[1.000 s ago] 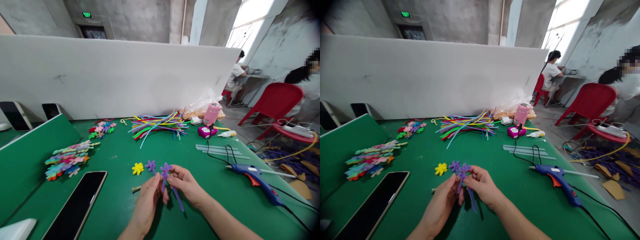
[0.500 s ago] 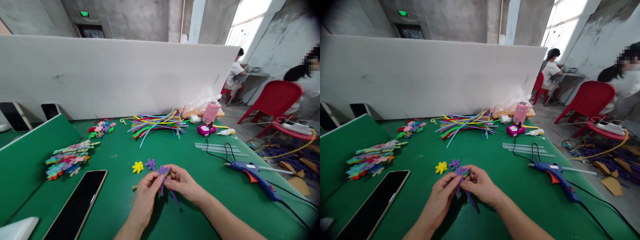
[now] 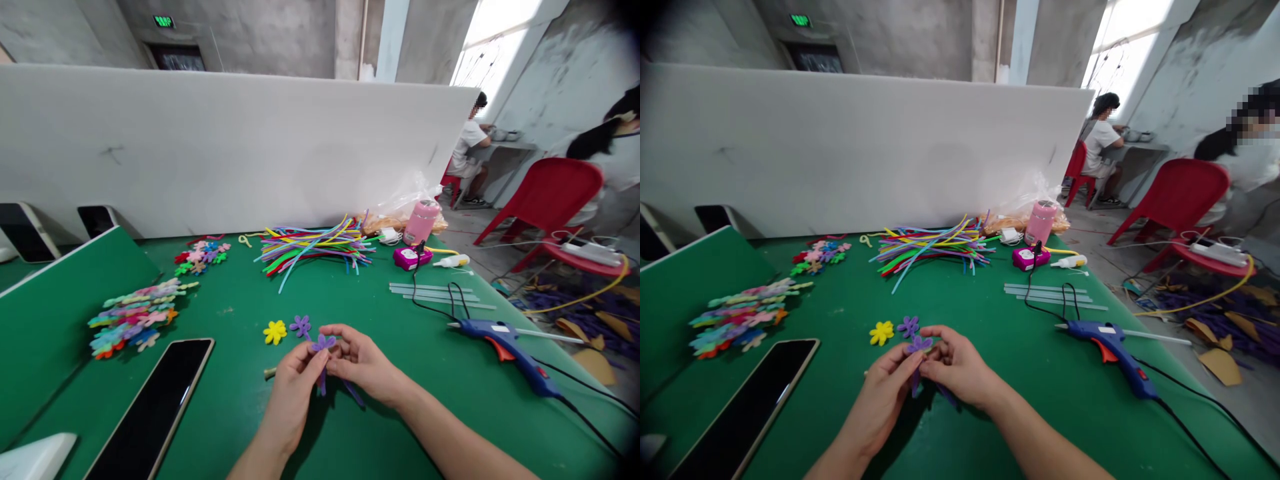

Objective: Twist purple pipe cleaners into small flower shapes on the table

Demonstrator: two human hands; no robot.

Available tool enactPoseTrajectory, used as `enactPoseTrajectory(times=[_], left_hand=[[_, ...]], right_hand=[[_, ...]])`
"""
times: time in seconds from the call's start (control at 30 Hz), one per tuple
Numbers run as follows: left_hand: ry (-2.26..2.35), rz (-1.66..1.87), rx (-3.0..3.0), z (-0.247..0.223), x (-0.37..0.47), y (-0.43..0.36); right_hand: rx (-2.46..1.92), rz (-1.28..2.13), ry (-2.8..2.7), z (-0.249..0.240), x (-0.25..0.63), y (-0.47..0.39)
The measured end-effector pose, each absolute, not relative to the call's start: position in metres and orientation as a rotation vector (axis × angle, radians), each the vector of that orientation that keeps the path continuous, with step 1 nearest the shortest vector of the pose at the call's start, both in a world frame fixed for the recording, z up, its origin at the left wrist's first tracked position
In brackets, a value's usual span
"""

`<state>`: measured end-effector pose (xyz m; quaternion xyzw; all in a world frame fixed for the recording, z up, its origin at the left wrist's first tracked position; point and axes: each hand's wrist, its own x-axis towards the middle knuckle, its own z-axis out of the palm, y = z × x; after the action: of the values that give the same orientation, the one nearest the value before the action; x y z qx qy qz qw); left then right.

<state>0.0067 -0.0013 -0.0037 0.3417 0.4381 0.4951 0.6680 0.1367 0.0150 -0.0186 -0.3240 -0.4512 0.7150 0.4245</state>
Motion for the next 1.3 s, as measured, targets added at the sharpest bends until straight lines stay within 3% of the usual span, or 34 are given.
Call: enactPoseTrajectory(times=[0.77,1.13,1.3], left_hand=[[1.071,1.179,0.786,-0.0084,0.0078,-0.0041],[1.147,1.150,0.987,-0.0008,0.0120,-0.0059],[1.053,1.095,0.803,-0.0019,0.0095,-0.0025]], right_hand=[[-0.922,1.506,-1.067,-0.0169,0.1299,0.0149],[-0.925,1.528,-1.087,-0.0185,0.1300,0.0152],[-0.883,1.532,-1.158,-0.0206,0.1326,0.0161]])
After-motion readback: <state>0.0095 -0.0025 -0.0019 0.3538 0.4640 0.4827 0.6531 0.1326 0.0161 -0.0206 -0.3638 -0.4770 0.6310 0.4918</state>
